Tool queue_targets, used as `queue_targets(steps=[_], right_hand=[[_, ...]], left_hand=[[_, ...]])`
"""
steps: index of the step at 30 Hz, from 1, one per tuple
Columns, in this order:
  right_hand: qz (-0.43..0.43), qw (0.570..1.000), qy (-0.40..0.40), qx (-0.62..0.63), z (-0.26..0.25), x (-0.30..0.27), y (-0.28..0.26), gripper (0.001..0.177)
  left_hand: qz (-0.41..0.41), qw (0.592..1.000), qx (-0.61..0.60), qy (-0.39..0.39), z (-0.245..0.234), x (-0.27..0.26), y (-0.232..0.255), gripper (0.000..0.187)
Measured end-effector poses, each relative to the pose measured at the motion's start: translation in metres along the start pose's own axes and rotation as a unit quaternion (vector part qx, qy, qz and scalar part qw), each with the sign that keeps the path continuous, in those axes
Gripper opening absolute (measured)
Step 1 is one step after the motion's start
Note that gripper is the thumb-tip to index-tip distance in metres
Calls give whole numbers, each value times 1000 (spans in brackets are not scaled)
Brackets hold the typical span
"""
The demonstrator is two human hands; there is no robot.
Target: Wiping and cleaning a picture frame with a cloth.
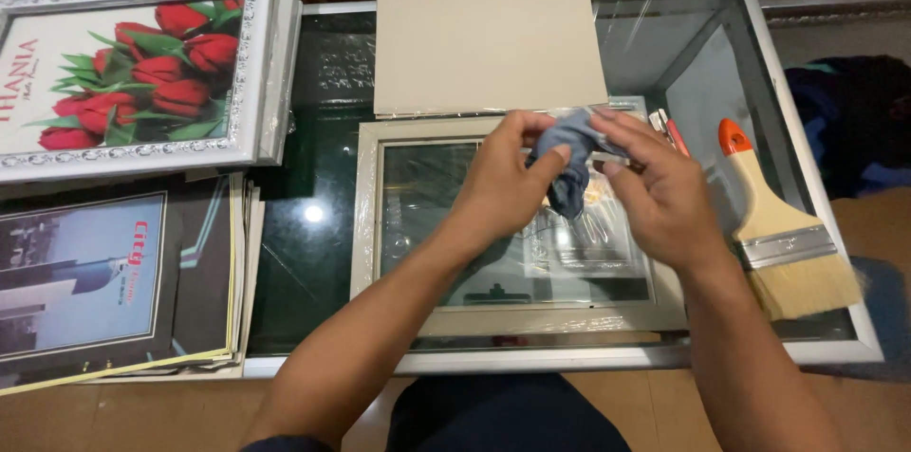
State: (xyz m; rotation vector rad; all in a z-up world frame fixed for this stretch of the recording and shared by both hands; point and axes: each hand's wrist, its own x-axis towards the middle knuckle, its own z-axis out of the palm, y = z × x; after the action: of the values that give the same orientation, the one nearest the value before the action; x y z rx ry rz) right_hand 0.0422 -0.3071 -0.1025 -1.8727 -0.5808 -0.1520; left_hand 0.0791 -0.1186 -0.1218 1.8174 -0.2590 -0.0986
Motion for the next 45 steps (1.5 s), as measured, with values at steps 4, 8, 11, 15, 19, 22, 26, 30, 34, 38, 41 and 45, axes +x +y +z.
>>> queue_targets(steps=[4,8,11,15,19,22,26,30,34,38,41,45], right_hand=[[-36,991,-12,-125,24,-6,-32,75],[-51,988,45,-137,29,-4,-15,55],[-17,991,131,2,27,-9,5,46],[126,898,237,348,53,-26,20,46],[147,858,171,461,70,-40,36,46],[145,818,75,551,45,-39,18,51],[119,904,170,373,50,-39,12,45],[36,950,265,159,50,-35,-5,34],[3,950,308,44,58,-36,-18,29],[42,951,276,132,77,-36,-24,23],[77,879,274,382,82,-33,-25,25],[86,891,237,377,74,-36,-15,23]], left_hand=[[-98,937,-312,119,8,-10,10,43],[-106,932,-330,109,8,-28,10,44],[-40,952,-302,21,-14,-46,25,40],[176,983,-38,41,-13,-52,13,53],[267,963,-35,1,-8,-52,-4,80],[286,957,-19,-38,-17,-61,5,79],[270,955,-106,-64,-18,-66,14,100],[47,960,-276,26,-7,-55,-7,100],[109,969,-132,180,-11,-65,9,36],[150,982,-100,61,-2,-79,29,54],[124,963,-239,30,0,-76,23,52],[128,933,-335,6,7,-75,14,55]])
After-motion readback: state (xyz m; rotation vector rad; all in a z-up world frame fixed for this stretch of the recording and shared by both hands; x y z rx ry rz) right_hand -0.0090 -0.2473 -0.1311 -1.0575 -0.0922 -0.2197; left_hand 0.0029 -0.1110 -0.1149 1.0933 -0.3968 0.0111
